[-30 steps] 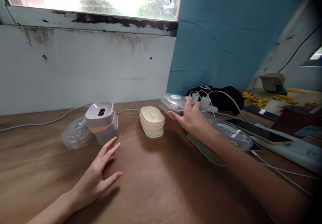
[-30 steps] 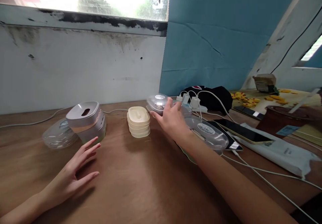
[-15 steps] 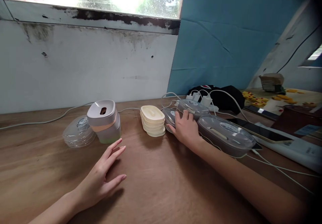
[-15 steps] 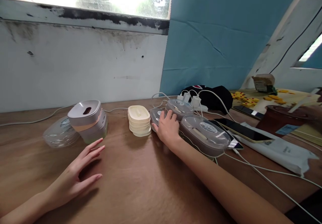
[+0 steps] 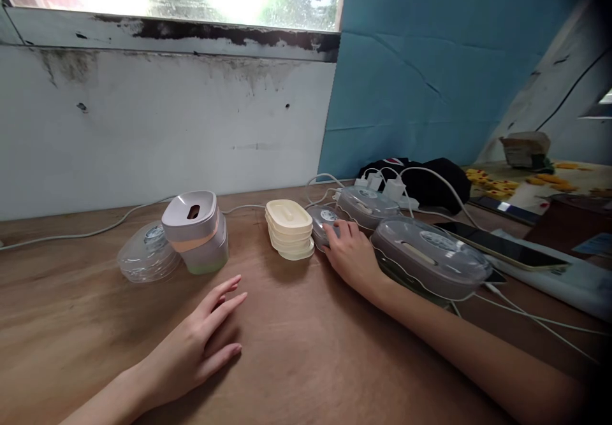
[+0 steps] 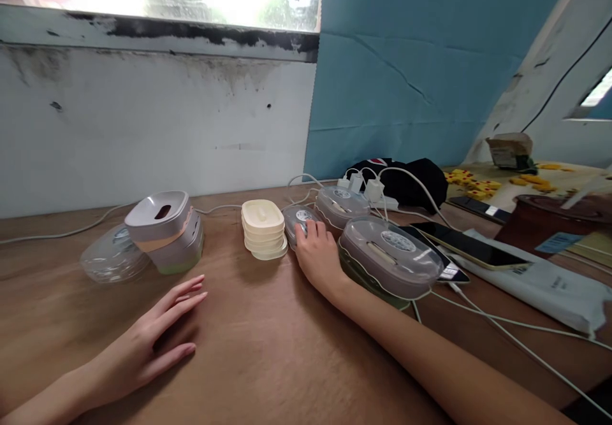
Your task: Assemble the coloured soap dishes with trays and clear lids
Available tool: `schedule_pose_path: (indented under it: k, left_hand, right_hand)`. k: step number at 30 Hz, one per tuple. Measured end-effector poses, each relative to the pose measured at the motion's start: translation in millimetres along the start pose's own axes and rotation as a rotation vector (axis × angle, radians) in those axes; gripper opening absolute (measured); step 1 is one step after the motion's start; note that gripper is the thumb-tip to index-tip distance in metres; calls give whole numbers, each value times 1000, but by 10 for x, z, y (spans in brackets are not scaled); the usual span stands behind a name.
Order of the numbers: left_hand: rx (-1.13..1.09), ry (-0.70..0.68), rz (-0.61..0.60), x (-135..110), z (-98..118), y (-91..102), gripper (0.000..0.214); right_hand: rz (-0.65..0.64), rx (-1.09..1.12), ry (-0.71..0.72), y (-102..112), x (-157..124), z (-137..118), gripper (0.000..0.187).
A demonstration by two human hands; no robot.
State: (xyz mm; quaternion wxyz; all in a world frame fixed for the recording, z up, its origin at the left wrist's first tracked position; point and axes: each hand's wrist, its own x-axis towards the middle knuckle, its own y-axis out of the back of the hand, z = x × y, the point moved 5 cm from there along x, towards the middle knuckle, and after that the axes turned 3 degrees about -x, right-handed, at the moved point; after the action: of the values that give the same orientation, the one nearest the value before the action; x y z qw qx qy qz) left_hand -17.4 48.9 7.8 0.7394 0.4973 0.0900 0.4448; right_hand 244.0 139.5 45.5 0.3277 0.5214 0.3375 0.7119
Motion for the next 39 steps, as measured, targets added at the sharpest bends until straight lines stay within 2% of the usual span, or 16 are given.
schedule_pose_path:
  k: [3,4,6,9,11,13,17,32,39]
  left_hand:
    - [66,0,-108,15,7,-21,48]
    - [95,-2,-157,22,15,-29,48]
    - [153,-7,-252,36,38,-39,50]
    - [209,-9,-343,60,86,-29,55]
    - [224,1,-389,71,112,-23,59]
    - [230,14,-419,77,128,-22,60]
    - [235,20,-423,82,131,-27,59]
    - [253,9,-420,49,125,-31,65]
    - [230,10,-398,66,126,-33,64]
  right_hand:
    - [43,72,49,120,-88,-104,36]
    - [45,118,110,174,-137,-182,35]
    - [-7,288,327,275,-269,-404,33]
    - [-245,623,734,375,-517,-753,52]
    - [-418,716,853,373,-617,-870,60]
    - [-516,749,860,338,-638,-903,56]
    - [-561,788,820,286,-608,-887,52]
    - [-561,737,823,286,-618,-898,52]
    - [-504,710,857,306,-661,-919,51]
